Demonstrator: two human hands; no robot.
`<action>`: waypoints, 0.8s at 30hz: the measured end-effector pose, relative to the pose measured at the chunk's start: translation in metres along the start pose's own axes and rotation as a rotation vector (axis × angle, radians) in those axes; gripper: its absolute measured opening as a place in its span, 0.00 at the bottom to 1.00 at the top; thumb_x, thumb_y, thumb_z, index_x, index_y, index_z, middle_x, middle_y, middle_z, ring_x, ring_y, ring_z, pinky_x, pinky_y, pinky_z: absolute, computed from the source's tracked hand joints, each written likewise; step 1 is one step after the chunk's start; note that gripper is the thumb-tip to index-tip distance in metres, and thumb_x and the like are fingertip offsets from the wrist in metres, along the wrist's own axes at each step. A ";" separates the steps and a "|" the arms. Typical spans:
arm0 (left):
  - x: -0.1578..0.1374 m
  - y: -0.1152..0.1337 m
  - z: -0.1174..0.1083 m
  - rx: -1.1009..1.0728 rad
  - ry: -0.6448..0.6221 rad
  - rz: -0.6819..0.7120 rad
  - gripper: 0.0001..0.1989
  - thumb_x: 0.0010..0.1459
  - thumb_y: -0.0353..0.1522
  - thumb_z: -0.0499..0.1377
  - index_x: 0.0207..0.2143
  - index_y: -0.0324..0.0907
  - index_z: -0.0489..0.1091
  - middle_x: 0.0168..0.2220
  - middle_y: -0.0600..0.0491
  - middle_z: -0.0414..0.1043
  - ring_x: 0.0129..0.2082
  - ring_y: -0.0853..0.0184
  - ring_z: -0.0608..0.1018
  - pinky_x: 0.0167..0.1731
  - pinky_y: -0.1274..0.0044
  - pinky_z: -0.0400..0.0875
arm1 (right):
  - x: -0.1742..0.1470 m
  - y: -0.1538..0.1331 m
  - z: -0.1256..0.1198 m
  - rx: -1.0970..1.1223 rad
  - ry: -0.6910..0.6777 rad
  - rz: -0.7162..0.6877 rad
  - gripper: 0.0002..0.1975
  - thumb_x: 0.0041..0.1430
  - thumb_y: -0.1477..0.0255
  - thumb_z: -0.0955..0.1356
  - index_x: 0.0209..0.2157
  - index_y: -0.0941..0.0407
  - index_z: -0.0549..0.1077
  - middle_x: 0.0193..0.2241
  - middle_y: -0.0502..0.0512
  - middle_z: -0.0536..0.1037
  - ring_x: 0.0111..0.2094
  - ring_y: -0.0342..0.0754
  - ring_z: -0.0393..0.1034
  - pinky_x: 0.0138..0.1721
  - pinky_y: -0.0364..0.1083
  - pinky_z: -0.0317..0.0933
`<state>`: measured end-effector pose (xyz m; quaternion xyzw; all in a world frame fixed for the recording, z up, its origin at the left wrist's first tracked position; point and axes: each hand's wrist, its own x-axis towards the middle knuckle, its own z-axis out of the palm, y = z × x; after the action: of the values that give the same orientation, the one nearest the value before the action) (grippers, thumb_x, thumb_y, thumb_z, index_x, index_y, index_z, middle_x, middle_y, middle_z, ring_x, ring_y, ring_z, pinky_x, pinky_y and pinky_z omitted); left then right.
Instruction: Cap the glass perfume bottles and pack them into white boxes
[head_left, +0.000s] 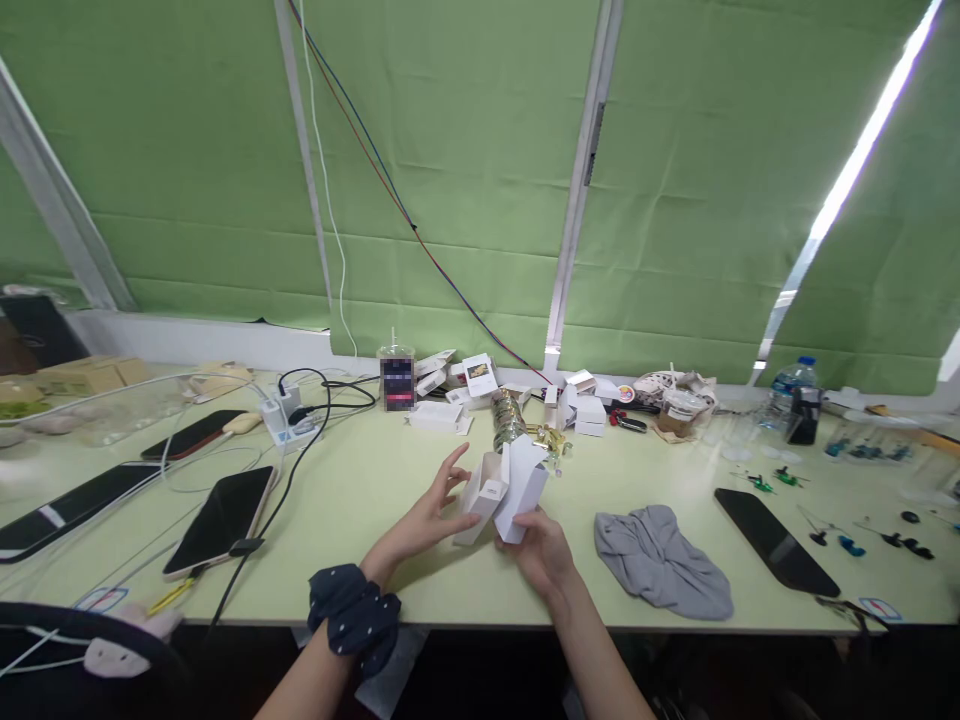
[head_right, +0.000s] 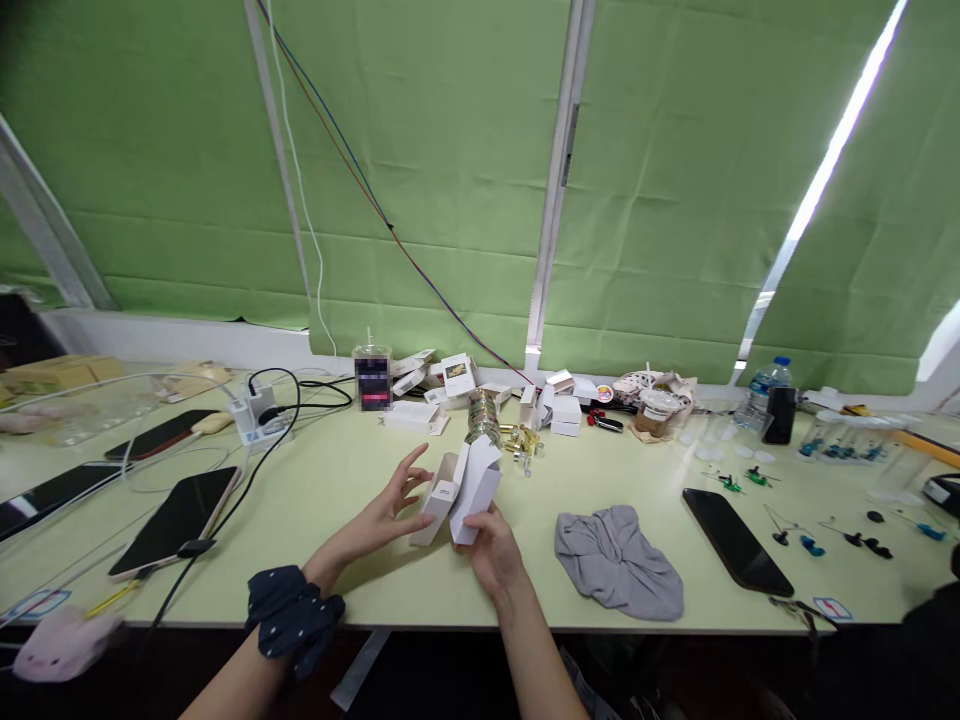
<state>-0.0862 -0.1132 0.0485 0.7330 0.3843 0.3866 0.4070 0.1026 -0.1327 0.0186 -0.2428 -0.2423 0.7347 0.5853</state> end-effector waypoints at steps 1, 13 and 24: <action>0.000 -0.001 0.002 0.019 0.003 0.021 0.44 0.52 0.38 0.63 0.65 0.53 0.40 0.51 0.49 0.60 0.57 0.60 0.64 0.57 0.63 0.56 | 0.000 0.000 0.000 -0.021 -0.014 -0.010 0.15 0.34 0.77 0.71 0.31 0.57 0.75 0.27 0.51 0.78 0.26 0.45 0.66 0.24 0.42 0.58; 0.002 -0.023 0.012 0.388 0.260 0.228 0.47 0.32 0.44 0.72 0.55 0.47 0.59 0.51 0.45 0.64 0.51 0.49 0.68 0.51 0.59 0.61 | 0.001 0.016 0.003 -0.328 -0.105 -0.208 0.23 0.37 0.65 0.77 0.37 0.60 0.77 0.31 0.56 0.80 0.31 0.48 0.72 0.34 0.44 0.63; -0.002 -0.012 0.012 0.229 0.415 0.117 0.38 0.33 0.39 0.72 0.48 0.46 0.60 0.49 0.49 0.65 0.48 0.54 0.70 0.49 0.64 0.65 | 0.004 0.005 -0.001 -0.110 0.312 -0.318 0.18 0.33 0.69 0.79 0.28 0.60 0.76 0.25 0.53 0.78 0.24 0.45 0.70 0.25 0.44 0.63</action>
<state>-0.0791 -0.1136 0.0325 0.7001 0.4580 0.5057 0.2105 0.0993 -0.1297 0.0143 -0.3437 -0.2237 0.5727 0.7099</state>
